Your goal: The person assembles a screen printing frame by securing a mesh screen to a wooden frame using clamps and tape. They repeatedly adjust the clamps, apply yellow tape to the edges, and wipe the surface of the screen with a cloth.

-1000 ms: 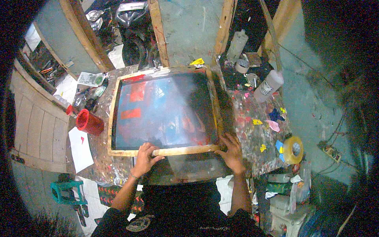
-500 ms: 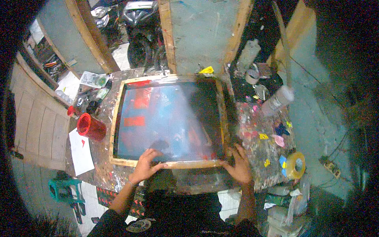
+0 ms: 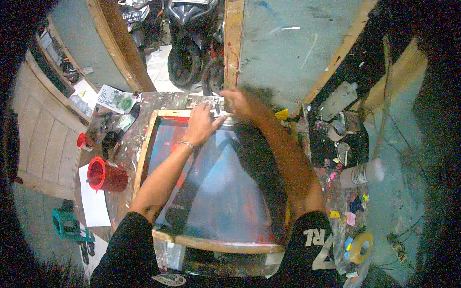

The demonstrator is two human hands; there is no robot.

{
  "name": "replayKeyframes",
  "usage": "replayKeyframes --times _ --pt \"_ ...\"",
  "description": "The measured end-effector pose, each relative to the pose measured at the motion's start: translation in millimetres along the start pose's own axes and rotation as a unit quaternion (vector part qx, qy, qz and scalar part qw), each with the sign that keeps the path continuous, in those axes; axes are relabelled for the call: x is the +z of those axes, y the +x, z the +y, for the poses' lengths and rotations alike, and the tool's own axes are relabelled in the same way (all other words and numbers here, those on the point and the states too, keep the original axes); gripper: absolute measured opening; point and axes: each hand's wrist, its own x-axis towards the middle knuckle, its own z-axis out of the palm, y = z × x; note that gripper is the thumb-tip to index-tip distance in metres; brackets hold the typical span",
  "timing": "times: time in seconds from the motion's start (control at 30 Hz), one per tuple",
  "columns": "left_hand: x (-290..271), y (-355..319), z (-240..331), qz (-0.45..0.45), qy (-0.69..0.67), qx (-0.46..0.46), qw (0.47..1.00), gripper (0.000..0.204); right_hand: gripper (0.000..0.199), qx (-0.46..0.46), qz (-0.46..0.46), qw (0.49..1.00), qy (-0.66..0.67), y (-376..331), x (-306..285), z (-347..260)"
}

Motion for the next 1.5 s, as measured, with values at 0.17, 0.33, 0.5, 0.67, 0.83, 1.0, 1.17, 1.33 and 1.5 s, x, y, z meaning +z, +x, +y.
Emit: replayKeyframes --times 0.17,0.33,0.5,0.67,0.83,1.0,1.17,1.33,1.5 --pt "21.9 5.6 -18.3 -0.065 -0.011 -0.072 0.995 0.046 0.048 -0.074 -0.18 0.976 -0.096 50.4 16.5 7.0" --pt "23.4 0.4 -31.7 -0.045 -0.043 -0.025 0.998 0.044 0.033 -0.062 -0.213 0.97 -0.104 54.5 23.8 23.6" --pt "23.4 -3.8 -35.5 -0.031 -0.036 0.021 0.999 0.04 0.032 0.064 -0.172 0.973 -0.142 60.1 26.9 -1.9" --pt "28.6 -17.1 -27.7 0.034 0.046 0.069 0.996 0.038 0.039 0.118 -0.081 0.978 -0.154 59.7 39.6 -13.2" --pt "35.0 -24.1 -31.0 0.042 0.069 0.073 0.994 0.036 0.034 0.11 -0.072 0.974 -0.184 67.4 31.1 -16.5" --pt "44.4 -26.7 -40.9 0.037 0.081 0.084 0.993 0.036 0.025 0.052 -0.238 0.957 -0.158 74.5 20.4 -11.4" --pt "42.4 -26.5 -41.2 0.024 0.093 0.105 0.99 0.038 0.027 0.16 -0.074 0.964 -0.201 67.6 47.1 -15.5" --pt "39.9 -27.6 -44.4 -0.017 0.135 0.11 0.985 0.043 0.028 0.083 -0.198 0.965 -0.15 78.7 33.6 -8.4" --pt "34.2 -26.6 -38.0 -0.041 0.136 0.104 0.985 0.045 0.027 0.005 -0.268 0.934 -0.236 82.5 24.1 -28.5"
